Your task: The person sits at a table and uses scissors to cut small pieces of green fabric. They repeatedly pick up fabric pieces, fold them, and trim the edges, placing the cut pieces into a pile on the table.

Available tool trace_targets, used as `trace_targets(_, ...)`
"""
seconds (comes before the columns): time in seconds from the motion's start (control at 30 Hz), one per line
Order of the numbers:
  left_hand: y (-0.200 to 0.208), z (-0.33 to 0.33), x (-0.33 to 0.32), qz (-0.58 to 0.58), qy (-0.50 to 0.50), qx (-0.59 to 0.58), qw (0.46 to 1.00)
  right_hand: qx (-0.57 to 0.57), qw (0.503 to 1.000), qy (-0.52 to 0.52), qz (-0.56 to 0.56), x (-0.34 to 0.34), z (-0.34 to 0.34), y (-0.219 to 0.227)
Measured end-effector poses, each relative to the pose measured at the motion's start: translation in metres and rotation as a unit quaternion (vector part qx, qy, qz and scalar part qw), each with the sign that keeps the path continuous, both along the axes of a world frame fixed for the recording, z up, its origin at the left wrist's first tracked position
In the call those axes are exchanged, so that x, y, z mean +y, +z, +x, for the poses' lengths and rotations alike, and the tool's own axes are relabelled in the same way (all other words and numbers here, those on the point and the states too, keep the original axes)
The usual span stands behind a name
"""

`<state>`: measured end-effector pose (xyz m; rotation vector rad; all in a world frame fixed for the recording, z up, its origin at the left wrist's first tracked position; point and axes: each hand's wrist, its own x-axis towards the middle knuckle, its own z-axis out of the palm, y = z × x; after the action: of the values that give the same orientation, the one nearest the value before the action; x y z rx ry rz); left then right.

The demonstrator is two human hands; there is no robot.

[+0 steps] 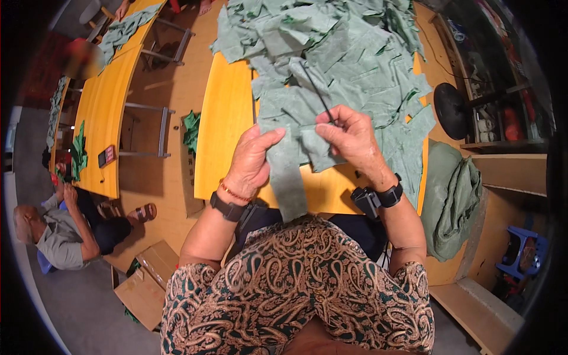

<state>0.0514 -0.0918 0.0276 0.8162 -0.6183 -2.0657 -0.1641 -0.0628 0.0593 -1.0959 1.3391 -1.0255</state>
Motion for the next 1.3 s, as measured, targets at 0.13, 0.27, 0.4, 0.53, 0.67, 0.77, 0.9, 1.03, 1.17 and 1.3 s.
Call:
trace_targets(0.13, 0.013, 0.001, 0.005, -0.051, -0.026, 0.007, 0.998, -0.149, 0.987, 0.016, 0.057, 0.007, 0.011, 0.026)
trace_targets(0.27, 0.024, -0.007, 0.014, -0.089, -0.028, -0.021, 0.995, -0.008, 0.994, 0.089, -0.066, 0.006, 0.016, 0.031)
trace_targets(0.4, 0.020, -0.008, 0.016, -0.100, -0.026, -0.032, 0.994, 0.044, 0.991, 0.120, -0.048, 0.017, 0.013, 0.020)
trace_targets(0.53, 0.032, -0.014, 0.020, -0.105, -0.064, -0.040, 0.992, 0.031, 0.991, 0.129, -0.023, 0.029, -0.005, 0.024)
trace_targets(0.67, 0.023, -0.012, 0.022, -0.131, -0.087, -0.053, 0.986, -0.081, 0.989, 0.119, 0.045, 0.035, -0.021, 0.050)
trace_targets(0.77, 0.018, -0.014, 0.024, -0.160, -0.091, -0.107, 0.977, -0.171, 0.981, 0.090, 0.032, 0.034, -0.032, 0.082)
trace_targets(0.9, 0.000, -0.011, 0.019, -0.223, -0.033, -0.223, 0.948, -0.211, 0.975, 0.060, -0.044, 0.030, -0.057, 0.113)
trace_targets(1.03, -0.010, -0.011, 0.017, -0.257, -0.018, -0.285, 0.923, -0.166, 0.982, -0.026, -0.086, 0.033, -0.083, 0.124)
trace_targets(1.17, -0.018, -0.008, 0.019, -0.274, -0.040, -0.327, 0.904, -0.154, 0.978, -0.070, -0.125, 0.030, -0.113, 0.130)
trace_targets(1.3, -0.017, -0.006, 0.023, -0.292, -0.054, -0.357, 0.886, -0.133, 0.969, -0.123, -0.169, 0.033, -0.147, 0.139)
